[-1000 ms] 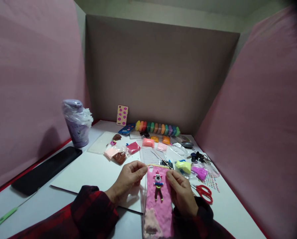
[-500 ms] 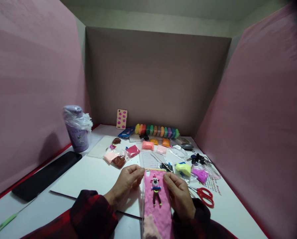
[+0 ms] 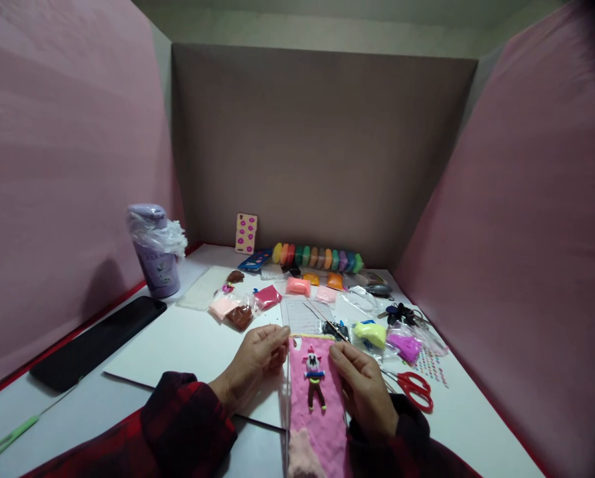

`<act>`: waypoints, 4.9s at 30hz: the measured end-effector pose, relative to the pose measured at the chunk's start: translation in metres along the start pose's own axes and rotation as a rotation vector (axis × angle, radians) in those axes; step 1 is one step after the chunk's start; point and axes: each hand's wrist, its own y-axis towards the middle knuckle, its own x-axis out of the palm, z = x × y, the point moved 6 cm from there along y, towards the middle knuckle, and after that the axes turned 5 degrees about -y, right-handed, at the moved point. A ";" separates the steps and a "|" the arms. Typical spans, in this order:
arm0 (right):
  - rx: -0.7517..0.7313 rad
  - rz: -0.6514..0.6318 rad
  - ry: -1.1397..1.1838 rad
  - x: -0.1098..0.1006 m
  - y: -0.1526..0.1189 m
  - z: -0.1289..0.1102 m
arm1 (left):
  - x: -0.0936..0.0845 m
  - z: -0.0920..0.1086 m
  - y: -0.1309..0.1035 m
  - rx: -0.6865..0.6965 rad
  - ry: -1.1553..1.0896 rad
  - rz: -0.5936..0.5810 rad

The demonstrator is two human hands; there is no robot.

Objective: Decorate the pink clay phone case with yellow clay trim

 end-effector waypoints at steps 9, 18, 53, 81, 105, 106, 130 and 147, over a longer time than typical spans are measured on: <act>0.007 0.004 0.035 -0.002 0.001 0.001 | 0.002 -0.002 -0.001 -0.025 0.008 -0.034; 0.032 0.001 0.079 -0.003 0.002 0.001 | 0.001 -0.002 -0.001 -0.032 -0.041 -0.032; 0.038 0.005 0.059 0.000 -0.004 -0.002 | -0.002 -0.002 -0.002 -0.005 0.094 -0.051; -0.005 -0.010 0.013 0.002 -0.005 -0.006 | 0.002 -0.002 -0.003 -0.019 0.115 -0.032; -0.033 0.006 -0.040 -0.003 -0.003 0.001 | 0.001 -0.002 0.000 0.017 0.101 -0.035; -0.032 0.004 -0.036 -0.003 -0.002 0.002 | 0.001 -0.002 0.000 0.013 0.100 -0.033; -0.031 -0.019 -0.016 -0.002 -0.003 0.000 | -0.002 -0.003 0.002 0.034 0.175 -0.023; -0.038 -0.021 -0.039 -0.006 0.000 0.005 | -0.002 -0.004 0.002 0.020 0.157 -0.058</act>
